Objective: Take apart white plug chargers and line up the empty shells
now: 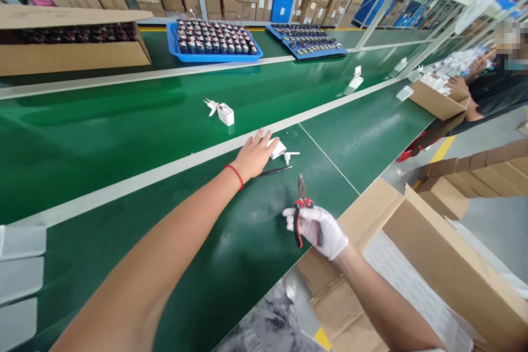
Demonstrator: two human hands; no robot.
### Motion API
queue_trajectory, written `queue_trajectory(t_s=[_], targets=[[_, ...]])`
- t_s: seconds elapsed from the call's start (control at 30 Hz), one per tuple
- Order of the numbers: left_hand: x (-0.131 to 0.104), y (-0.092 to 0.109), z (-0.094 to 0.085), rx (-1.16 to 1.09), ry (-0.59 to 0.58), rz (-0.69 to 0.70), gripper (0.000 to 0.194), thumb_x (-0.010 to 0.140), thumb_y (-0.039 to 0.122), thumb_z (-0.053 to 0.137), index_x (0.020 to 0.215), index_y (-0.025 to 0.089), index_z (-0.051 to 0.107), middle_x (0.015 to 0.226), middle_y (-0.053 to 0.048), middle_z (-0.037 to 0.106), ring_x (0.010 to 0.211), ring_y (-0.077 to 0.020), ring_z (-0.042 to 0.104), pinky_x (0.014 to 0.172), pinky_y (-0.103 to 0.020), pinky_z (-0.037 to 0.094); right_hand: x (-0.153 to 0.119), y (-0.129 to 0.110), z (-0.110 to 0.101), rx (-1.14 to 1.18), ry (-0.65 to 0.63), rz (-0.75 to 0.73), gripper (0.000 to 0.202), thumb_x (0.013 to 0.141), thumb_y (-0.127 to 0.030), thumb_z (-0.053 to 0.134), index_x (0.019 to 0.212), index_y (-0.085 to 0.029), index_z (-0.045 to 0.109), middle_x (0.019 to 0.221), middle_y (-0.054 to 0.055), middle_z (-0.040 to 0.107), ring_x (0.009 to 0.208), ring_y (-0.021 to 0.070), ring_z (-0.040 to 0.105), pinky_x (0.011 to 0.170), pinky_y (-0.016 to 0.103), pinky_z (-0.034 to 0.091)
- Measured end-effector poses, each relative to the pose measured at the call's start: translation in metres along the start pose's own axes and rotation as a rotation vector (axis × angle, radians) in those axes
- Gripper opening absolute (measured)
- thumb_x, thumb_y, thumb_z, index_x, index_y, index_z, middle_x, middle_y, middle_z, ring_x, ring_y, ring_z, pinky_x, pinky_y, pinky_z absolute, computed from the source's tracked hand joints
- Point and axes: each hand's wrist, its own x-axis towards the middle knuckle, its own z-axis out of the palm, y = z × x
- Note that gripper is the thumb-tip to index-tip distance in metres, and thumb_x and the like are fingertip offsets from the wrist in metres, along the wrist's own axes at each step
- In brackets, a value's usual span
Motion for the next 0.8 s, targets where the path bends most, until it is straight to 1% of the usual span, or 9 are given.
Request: queue_trajectory(t_s=[0.1,0.2,0.27,0.33,0.43,0.53,0.6,0.7,0.8], targets=[[0.043,0.01,0.01,-0.023,-0.006,0.07,0.07,0.08,0.001,0.053,0.145,0.019,0.037,0.161,-0.016,0.021,0.149,-0.0376,0.012,0.116,-0.056,0.026,-0.016,0.018,0.005,0.146,0.02,0.044,0.02,0.074,-0.029,0.074,0.065,-0.014,0.065,0.107,0.01,0.071,0.093,0.0208,0.069,0.095,0.039,0.052],[0.065,0.012,0.017,-0.067,-0.027,0.114,0.047,0.077,0.0,0.056,0.121,0.017,0.058,0.15,-0.016,0.042,0.143,-0.036,0.03,0.111,-0.053,0.033,-0.026,0.032,0.009,0.244,0.035,0.057,0.013,0.068,-0.022,0.076,0.08,-0.017,0.075,0.107,0.006,0.07,0.11,0.0272,0.063,0.1,0.048,0.05],[0.067,0.008,0.018,-0.107,-0.037,0.117,0.037,0.072,-0.001,0.059,0.104,0.016,0.061,0.129,-0.016,0.06,0.129,-0.0341,0.046,0.101,-0.048,0.043,-0.026,0.036,0.007,0.222,0.066,0.056,0.021,0.066,-0.02,0.074,0.087,-0.02,0.077,0.101,0.005,0.07,0.107,0.0281,0.064,0.097,0.054,0.05],[0.059,-0.001,0.015,-0.155,-0.021,0.096,0.035,0.068,0.0,0.06,0.099,0.017,0.059,0.112,-0.014,0.065,0.114,-0.0317,0.054,0.091,-0.042,0.048,-0.021,0.034,0.001,0.093,0.056,0.068,0.026,0.065,-0.021,0.071,0.09,-0.02,0.078,0.092,0.005,0.071,0.093,0.0261,0.067,0.095,0.054,0.051],[0.028,-0.012,0.0,-0.243,0.049,0.034,0.04,0.066,0.008,0.064,0.103,0.017,0.053,0.105,-0.01,0.061,0.099,-0.0264,0.058,0.081,-0.036,0.05,-0.009,0.02,-0.01,-0.21,-0.091,-0.075,0.029,0.065,-0.025,0.069,0.092,-0.02,0.079,0.091,0.007,0.072,0.085,0.0245,0.068,0.094,0.048,0.051],[-0.021,-0.015,-0.018,-0.344,0.111,-0.027,0.044,0.07,0.02,0.066,0.11,0.019,0.046,0.106,-0.004,0.058,0.089,-0.0188,0.059,0.074,-0.028,0.051,0.001,-0.002,-0.007,-0.536,-0.246,-0.328,0.024,0.073,-0.029,0.065,0.092,-0.023,0.077,0.108,0.008,0.068,0.103,0.0272,0.063,0.096,0.046,0.049],[-0.056,-0.011,-0.026,-0.476,0.182,-0.057,0.043,0.07,0.022,0.065,0.109,0.02,0.047,0.106,-0.003,0.056,0.089,-0.017,0.059,0.076,-0.027,0.05,0.004,-0.013,0.003,-0.686,-0.312,-0.411,0.021,0.076,-0.024,0.06,0.092,-0.022,0.073,0.117,0.01,0.063,0.115,0.0285,0.06,0.102,0.047,0.044],[-0.103,-0.002,-0.028,-0.581,0.304,-0.1,0.035,0.069,0.023,0.068,0.101,0.019,0.054,0.103,-0.003,0.055,0.092,-0.0173,0.058,0.08,-0.028,0.049,0.003,-0.016,0.023,-0.739,-0.338,-0.357,0.034,0.072,-0.014,0.056,0.104,-0.023,0.06,0.121,0.01,0.058,0.121,0.0278,0.059,0.103,0.049,0.043],[-0.139,0.003,-0.021,-0.527,0.397,-0.18,0.035,0.07,0.024,0.069,0.103,0.018,0.057,0.104,-0.005,0.056,0.092,-0.0174,0.058,0.079,-0.027,0.049,0.0,-0.007,0.041,-0.815,-0.343,-0.274,0.047,0.066,-0.006,0.051,0.108,-0.024,0.044,0.117,0.008,0.058,0.115,0.023,0.064,0.1,0.045,0.046]])
